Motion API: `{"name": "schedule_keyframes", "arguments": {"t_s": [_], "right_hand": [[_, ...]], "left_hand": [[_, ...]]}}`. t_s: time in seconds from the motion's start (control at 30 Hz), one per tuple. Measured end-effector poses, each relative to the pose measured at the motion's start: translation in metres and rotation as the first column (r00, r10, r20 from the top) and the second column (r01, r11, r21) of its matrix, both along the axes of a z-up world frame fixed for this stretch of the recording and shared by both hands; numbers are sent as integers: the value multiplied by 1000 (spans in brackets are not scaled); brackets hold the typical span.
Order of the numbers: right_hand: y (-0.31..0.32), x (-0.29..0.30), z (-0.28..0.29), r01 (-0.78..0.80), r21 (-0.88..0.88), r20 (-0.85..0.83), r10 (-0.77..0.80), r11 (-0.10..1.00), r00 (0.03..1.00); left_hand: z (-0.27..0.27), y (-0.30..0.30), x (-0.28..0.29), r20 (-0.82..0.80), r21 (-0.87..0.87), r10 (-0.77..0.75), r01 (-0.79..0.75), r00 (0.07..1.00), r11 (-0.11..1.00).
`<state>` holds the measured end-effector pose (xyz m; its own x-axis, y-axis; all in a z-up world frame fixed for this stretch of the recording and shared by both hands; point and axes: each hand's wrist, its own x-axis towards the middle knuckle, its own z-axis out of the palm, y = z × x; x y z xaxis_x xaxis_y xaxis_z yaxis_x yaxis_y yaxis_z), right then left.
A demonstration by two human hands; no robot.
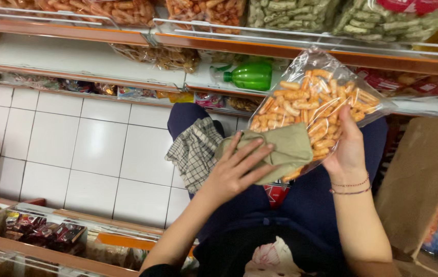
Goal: The person picks up bags of snacks from a cardboard box, wipes each bag with a cloth, and then arranges them on a retail shelf.
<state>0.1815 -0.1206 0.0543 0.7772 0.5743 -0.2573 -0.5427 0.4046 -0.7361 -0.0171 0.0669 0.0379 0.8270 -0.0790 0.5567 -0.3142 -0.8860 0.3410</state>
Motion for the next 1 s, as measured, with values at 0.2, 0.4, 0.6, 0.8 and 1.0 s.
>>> {"name": "schedule_keyframes", "arguments": {"t_s": [0.2, 0.4, 0.6, 0.8, 1.0], "right_hand": [[-4, -6, -5, 32, 8, 196, -33, 999, 980], [-5, -45, -33, -155, -95, 274, 176, 983, 946], [-14, -53, -35, -70, -259, 487, 193, 963, 852], [-11, -59, -23, -16, -242, 577, 157, 970, 801], [-25, -49, -12, 67, -31, 181, -61, 997, 982]], "left_hand": [[4, 1, 0, -644, -762, 118, -647, 756, -18], [31, -32, 45, 87, -627, 193, -97, 977, 773], [53, -46, 73, 84, -330, 199, -161, 976, 930], [61, -50, 93, -80, -655, 307, -282, 948, 701], [57, -65, 93, 60, -430, 139, -100, 989, 897]]}}
